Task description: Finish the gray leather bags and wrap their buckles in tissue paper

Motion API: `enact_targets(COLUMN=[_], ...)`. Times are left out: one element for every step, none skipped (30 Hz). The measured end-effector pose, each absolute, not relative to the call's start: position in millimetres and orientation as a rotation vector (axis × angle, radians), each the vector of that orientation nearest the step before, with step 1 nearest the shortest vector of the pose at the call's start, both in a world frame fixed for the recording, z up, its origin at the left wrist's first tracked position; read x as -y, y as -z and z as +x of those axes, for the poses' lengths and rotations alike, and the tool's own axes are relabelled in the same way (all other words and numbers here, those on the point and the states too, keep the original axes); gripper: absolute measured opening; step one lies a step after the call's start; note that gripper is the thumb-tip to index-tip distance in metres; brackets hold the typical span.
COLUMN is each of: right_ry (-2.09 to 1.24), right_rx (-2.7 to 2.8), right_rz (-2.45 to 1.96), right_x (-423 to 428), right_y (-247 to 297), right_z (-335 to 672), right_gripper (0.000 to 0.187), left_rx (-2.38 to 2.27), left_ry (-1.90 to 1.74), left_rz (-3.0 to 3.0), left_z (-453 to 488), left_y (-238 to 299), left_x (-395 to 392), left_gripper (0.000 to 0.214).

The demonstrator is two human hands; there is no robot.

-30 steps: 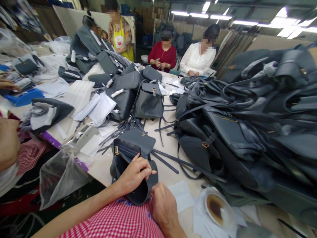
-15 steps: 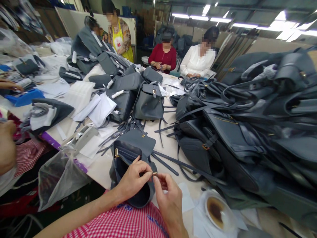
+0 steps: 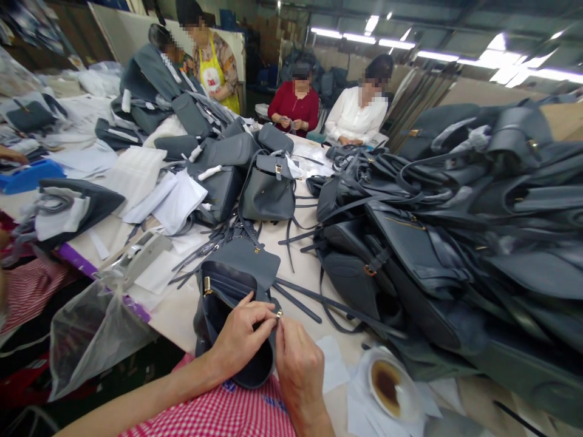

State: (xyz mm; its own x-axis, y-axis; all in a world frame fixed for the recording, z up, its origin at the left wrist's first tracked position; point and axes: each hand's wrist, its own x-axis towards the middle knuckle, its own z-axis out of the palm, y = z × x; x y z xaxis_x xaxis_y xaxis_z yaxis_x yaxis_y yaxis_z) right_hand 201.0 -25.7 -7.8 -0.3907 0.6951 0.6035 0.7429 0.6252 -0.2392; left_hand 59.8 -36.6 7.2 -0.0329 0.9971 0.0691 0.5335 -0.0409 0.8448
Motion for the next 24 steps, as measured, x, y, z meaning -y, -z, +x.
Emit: enact_targets(right_ry=[0.098,0.111,0.124,0.140,0.159,0.179,0.206,0.230,0.245,0.248,0.235,0.211,0.185,0.161,0.140,0.121,0.104,0.093,0.085,0.078,0.062,0.025,-0.032,-0.105], right_rx=[2.162,2.159,2.158,2.158,2.158,2.159,2.157,2.156,2.158,2.158,2.156,2.150,2.134,2.109,2.082,2.061,2.051,2.057,2.082,2.121,2.172,2.229,2.284,2.322], right_rz=[-1.145,-1.172,-1.198,-1.220,-1.237,-1.252,-1.263,-1.269,-1.273,-1.273,-1.277,-1.290,-1.313,-1.348,-1.389,-1.433,-1.481,-1.533,-1.593,-1.653,-1.689,-1.687,-1.644,-1.576], right_x=[25.1,24.4,23.7,23.0,22.3,21.7,21.1,20.5,19.8,18.9,17.8,16.3,14.4,12.1,9.5,6.7,4.1,1.9,0.2,-0.8,-1.2,-1.1,-0.7,-0.6], right_y=[9.4,11.0,12.6,14.0,15.1,15.8,16.1,16.0,15.8,15.7,15.9,16.4,17.6,19.2,21.3,23.6,26.0,28.4,30.5,32.4,34.0,35.5,36.9,38.4], right_z=[200.5,200.1,199.6,199.1,198.6,198.1,197.6,197.2,197.0,197.3,198.2,199.9,202.5,206.0,210.3,215.3,220.6,226.2,231.8,237.2,242.4,247.2,251.4,255.0], right_gripper=[0.033,0.035,0.036,0.037,0.038,0.038,0.038,0.038,0.037,0.036,0.035,0.033,0.031,0.029,0.028,0.027,0.026,0.026,0.027,0.028,0.027,0.025,0.023,0.023], left_rx=[-1.628,-1.629,-1.632,-1.635,-1.638,-1.641,-1.644,-1.645,-1.645,-1.645,-1.641,-1.635,-1.624,-1.613,-1.599,-1.583,-1.565,-1.548,-1.531,-1.514,-1.500,-1.490,-1.481,-1.474], left_ry=[-0.971,-0.969,-0.967,-0.965,-0.961,-0.960,-0.963,-0.969,-0.976,-0.983,-0.987,-0.989,-0.987,-0.985,-0.983,-0.980,-0.974,-0.968,-0.963,-0.960,-0.958,-0.961,-0.965,-0.966], left_rz=[1.639,1.646,1.652,1.658,1.662,1.663,1.662,1.659,1.654,1.647,1.638,1.629,1.618,1.602,1.584,1.562,1.538,1.511,1.487,1.467,1.454,1.445,1.445,1.449], left_z=[60.0,60.3,60.7,61.0,61.3,61.5,61.5,61.5,61.3,61.0,60.5,59.9,59.1,58.2,57.2,56.2,55.2,54.2,53.3,52.4,51.6,50.8,50.0,49.3], left_y=[-6.1,-5.0,-4.0,-3.2,-2.7,-2.4,-2.4,-2.6,-3.0,-3.6,-4.4,-5.2,-6.1,-6.9,-7.7,-8.3,-8.8,-9.1,-9.3,-9.5,-9.7,-9.9,-10.3,-10.9], left_x=[36.9,37.2,37.5,37.7,37.9,37.9,37.8,37.6,37.4,37.1,36.9,36.9,36.9,37.0,37.2,37.3,37.3,37.1,36.9,36.5,36.2,36.0,36.1,36.5], left_gripper=[0.020,0.020,0.020,0.020,0.020,0.019,0.018,0.018,0.018,0.017,0.017,0.018,0.018,0.018,0.019,0.019,0.020,0.020,0.021,0.021,0.022,0.022,0.022,0.022])
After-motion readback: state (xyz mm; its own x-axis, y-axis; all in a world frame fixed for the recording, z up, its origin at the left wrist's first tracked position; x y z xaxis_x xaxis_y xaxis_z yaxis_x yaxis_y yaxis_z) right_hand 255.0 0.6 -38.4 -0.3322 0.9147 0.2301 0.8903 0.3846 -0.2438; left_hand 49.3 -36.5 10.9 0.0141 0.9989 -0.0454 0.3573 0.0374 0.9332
